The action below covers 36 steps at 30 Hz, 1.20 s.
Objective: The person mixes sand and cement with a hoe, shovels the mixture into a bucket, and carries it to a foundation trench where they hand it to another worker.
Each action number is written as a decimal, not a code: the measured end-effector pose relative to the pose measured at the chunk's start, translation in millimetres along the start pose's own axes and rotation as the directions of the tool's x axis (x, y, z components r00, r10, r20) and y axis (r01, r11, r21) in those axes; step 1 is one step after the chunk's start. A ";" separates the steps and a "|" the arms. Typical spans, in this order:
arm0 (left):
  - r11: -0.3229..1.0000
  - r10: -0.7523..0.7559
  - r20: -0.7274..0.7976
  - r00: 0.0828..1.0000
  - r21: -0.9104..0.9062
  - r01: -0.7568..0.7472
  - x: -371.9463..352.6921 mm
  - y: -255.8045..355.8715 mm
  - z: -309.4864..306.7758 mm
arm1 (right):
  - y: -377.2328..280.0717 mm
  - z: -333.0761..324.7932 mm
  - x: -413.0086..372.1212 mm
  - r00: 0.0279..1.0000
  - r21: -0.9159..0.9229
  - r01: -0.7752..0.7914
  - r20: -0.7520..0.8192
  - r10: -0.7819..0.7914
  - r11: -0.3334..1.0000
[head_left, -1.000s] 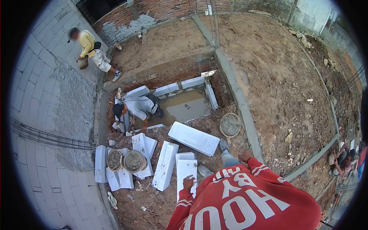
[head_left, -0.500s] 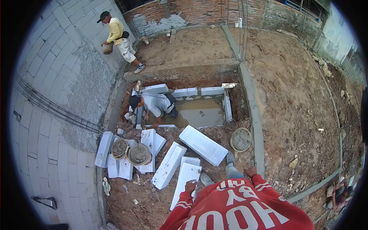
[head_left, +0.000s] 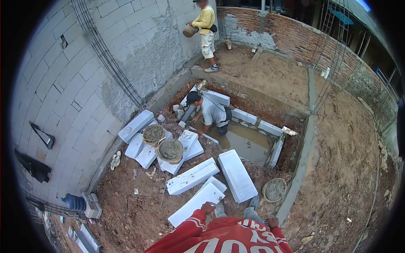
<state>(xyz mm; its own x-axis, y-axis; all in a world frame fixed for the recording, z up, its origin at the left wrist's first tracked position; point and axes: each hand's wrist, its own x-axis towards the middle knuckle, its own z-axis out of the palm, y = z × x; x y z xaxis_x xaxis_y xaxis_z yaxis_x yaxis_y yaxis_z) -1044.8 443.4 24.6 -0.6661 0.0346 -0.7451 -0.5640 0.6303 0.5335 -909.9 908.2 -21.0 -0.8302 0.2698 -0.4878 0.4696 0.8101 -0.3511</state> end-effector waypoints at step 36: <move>0.995 -0.009 -0.070 0.997 0.100 0.017 17.9 -26.1 33.6 | -59.4 -50.5 -37.6 0.974 0.256 -0.171 -0.101 0.202 0.951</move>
<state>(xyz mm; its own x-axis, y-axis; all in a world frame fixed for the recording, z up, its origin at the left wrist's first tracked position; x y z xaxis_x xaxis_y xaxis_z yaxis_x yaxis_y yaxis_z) -1025.7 453.7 -16.1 -0.6934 -0.0261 -0.7200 -0.5233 0.7051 0.4785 -921.7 876.2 58.5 -0.7441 0.4791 -0.4657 0.6657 0.5910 -0.4556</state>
